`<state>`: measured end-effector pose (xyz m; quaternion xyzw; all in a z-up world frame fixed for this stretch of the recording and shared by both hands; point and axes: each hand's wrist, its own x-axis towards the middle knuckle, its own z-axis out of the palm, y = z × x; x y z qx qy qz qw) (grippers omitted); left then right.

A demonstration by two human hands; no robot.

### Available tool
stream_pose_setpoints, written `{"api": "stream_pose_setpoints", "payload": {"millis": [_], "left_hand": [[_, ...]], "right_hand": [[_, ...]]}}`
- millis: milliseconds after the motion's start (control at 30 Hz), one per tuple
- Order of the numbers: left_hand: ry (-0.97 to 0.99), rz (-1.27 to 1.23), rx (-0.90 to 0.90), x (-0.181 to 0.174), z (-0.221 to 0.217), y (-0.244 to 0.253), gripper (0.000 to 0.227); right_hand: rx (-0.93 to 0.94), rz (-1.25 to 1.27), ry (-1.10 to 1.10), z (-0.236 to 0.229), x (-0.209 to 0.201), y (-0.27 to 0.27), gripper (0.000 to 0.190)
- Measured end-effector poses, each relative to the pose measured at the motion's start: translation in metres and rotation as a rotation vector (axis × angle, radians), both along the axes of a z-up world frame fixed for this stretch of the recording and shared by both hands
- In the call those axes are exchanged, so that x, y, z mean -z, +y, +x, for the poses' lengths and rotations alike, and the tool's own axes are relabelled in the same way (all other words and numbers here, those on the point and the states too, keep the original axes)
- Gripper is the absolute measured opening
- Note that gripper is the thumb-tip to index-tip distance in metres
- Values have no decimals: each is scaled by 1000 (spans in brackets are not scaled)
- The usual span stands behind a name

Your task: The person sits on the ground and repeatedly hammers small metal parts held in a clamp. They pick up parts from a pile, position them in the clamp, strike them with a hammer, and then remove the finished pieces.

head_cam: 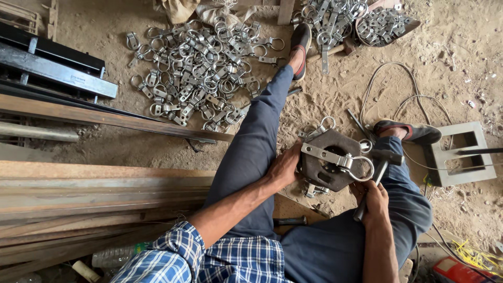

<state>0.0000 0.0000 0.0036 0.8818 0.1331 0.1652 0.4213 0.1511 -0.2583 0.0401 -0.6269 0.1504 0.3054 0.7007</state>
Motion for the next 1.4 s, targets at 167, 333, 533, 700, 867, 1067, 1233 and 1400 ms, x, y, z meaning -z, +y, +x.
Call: {"api": "stream_pose_setpoints", "payload": {"millis": [167,333,533,700,867,1067,1233,1400], "left_hand": [[21,-110,9,2,-2,-1,85],[-284,85,-62,24,0,-6,89],[101,-39,2,39,5,2,81],[201,-45,-7,10,5,7,82],[218,-12,-48,0,3,1,86],[220,-85,-13,-5,3,9,71],[291,-177,23,-23,8,15,57],[299,-104,11,-24,7,15,58]], "right_hand": [[-20,47,-26,-4,-14,4,18],[-102,31,-47,-3,-14,-2,16],[-72,-21,7,-2,-18,1,19],[-27,5,69,1,-7,-1,19],[1,-43,66,-5,-12,3,19],[27,56,66,-9,-7,2,16],[-40,-9,19,-8,-20,4,16],[-52,-45,45,-10,-37,13,19]]}}
